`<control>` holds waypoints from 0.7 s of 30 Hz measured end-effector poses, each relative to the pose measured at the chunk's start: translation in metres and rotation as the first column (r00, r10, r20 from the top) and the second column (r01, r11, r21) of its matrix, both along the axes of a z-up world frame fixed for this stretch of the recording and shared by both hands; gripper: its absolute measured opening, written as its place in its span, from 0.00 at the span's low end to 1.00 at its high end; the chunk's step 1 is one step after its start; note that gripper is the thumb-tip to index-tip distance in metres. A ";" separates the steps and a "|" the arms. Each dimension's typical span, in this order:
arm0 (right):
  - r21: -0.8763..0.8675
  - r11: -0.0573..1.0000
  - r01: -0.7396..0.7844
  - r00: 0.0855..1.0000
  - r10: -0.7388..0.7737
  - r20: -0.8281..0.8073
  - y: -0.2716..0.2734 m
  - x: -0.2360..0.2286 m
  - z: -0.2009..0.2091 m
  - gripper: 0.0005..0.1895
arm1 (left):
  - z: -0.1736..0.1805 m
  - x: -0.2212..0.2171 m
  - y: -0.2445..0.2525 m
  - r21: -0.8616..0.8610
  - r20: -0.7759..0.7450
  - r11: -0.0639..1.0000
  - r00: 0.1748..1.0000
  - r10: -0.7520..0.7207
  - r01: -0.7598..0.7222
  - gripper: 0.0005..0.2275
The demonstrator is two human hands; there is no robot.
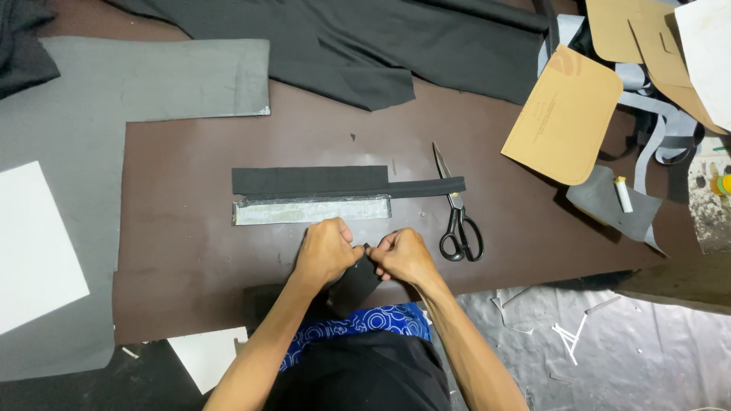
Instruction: Folding and pressing a strip of black leather material onto an adhesive surface to assemble a component.
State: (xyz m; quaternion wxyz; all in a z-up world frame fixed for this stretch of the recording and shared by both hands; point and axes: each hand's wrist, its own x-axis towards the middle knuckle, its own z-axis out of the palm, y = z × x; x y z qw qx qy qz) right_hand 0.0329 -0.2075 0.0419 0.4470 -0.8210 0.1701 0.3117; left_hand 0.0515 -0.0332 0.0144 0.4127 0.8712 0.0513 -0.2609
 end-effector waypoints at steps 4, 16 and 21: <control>-0.018 1.000 0.006 1.000 -0.005 0.022 -0.001 -0.003 -0.005 0.10 | 0.010 -0.003 -0.004 0.024 -0.016 1.000 1.000 -0.011 0.011 0.11; -0.226 0.973 0.051 0.845 0.079 0.529 -0.004 -0.040 -0.034 0.12 | 0.010 -0.039 -0.017 0.206 0.156 0.976 0.982 -0.109 0.076 0.18; -0.251 0.967 0.034 0.762 0.137 0.632 -0.005 -0.043 -0.040 0.08 | 0.013 -0.039 -0.016 0.094 0.183 0.994 0.980 -0.076 0.059 0.19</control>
